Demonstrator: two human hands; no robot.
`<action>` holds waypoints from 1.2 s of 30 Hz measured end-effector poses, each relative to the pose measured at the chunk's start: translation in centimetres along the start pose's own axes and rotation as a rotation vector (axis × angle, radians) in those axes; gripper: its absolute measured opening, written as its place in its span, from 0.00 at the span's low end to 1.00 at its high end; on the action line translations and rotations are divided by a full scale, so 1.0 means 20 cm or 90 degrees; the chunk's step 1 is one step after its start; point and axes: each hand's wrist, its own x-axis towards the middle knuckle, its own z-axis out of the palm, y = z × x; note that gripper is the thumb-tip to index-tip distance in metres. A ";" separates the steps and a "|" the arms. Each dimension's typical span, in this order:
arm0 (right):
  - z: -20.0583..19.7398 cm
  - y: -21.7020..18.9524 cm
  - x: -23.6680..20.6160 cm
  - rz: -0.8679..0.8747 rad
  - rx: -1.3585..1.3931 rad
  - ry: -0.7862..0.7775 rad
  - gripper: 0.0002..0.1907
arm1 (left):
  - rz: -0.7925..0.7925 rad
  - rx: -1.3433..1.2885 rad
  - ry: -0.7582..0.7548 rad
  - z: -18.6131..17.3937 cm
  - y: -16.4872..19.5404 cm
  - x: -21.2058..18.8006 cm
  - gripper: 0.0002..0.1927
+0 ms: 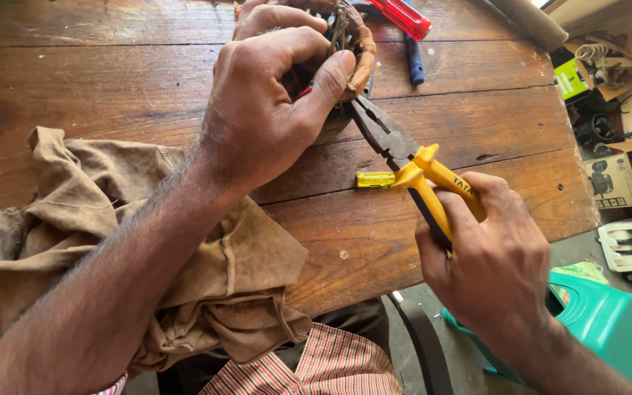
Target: The person works on an electric motor stator on a wooden workbench, using a screwdriver to pry old insulation and wedges out of the slots and pulling the material free by hand. They use pliers to cut and grip pieces, briefly turn to discard scrap toward a box, and continue clearing insulation from around the windings.
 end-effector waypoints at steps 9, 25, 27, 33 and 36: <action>-0.03 0.08 0.03 0.143 0.172 -0.100 0.13 | -0.029 -0.012 -0.017 -0.01 0.03 0.01 0.10; 0.29 0.14 -0.17 0.493 1.811 -0.522 0.11 | -0.010 -0.034 -0.016 -0.02 -0.03 0.03 0.11; 0.24 0.15 -0.14 0.482 1.675 -0.512 0.12 | -0.010 -0.027 -0.022 -0.02 -0.02 0.03 0.10; 0.15 0.13 0.02 0.320 0.887 -0.376 0.11 | -0.013 -0.012 0.028 -0.01 -0.05 0.08 0.13; 0.15 0.11 0.09 0.145 0.644 -0.294 0.09 | -0.004 -0.065 0.052 -0.04 -0.10 0.11 0.18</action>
